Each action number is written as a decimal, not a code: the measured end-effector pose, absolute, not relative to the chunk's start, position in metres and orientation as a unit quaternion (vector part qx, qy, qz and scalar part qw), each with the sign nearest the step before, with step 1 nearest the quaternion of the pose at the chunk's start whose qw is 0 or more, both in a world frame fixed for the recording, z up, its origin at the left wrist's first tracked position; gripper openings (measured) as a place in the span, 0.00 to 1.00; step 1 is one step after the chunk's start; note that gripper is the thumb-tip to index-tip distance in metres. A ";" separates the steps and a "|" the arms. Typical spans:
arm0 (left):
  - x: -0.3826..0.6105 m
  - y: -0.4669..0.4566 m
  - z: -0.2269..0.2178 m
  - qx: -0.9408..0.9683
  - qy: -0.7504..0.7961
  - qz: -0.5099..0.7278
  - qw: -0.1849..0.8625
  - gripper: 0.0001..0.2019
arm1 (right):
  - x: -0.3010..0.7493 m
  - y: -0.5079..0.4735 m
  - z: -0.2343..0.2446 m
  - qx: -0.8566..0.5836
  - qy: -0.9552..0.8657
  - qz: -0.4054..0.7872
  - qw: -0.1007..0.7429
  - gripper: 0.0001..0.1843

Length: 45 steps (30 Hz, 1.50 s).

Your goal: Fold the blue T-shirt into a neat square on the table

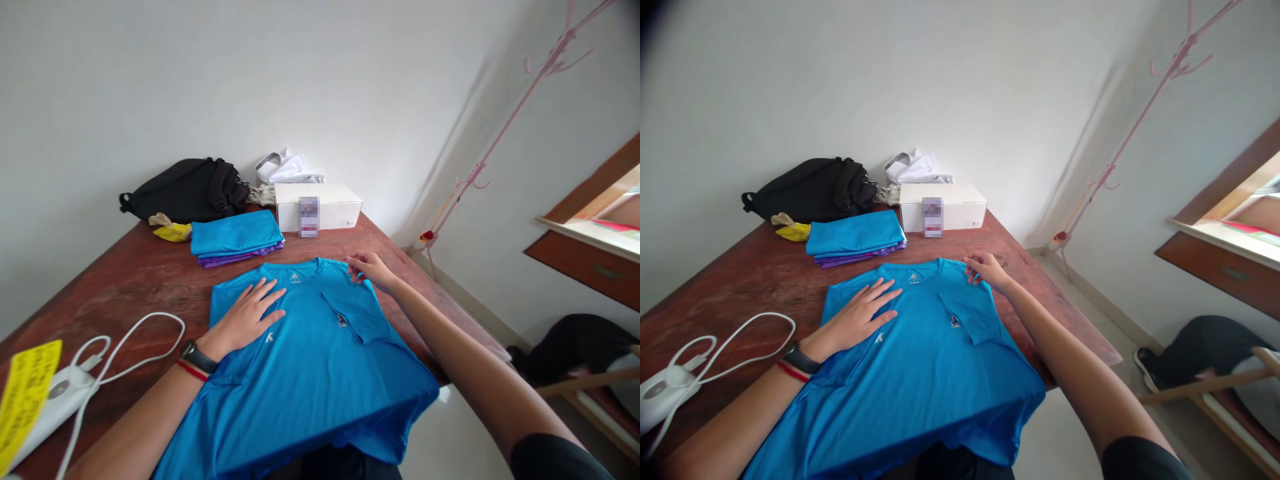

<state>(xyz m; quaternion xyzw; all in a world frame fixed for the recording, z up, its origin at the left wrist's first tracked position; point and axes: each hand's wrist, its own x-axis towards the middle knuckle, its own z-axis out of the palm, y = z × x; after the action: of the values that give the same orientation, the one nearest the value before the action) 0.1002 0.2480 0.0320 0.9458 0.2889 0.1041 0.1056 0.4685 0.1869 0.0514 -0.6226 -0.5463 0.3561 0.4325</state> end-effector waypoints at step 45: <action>0.096 0.274 0.060 0.921 0.292 0.123 0.227 0.16 | 0.445 0.180 0.032 -0.563 -0.787 0.111 0.228 0.15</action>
<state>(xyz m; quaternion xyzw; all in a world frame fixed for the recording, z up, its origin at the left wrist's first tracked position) 0.0964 0.2736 0.0596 0.9209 0.2916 0.1229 0.2274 0.4454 0.1798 0.0319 -0.5631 -0.7866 0.1113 0.2275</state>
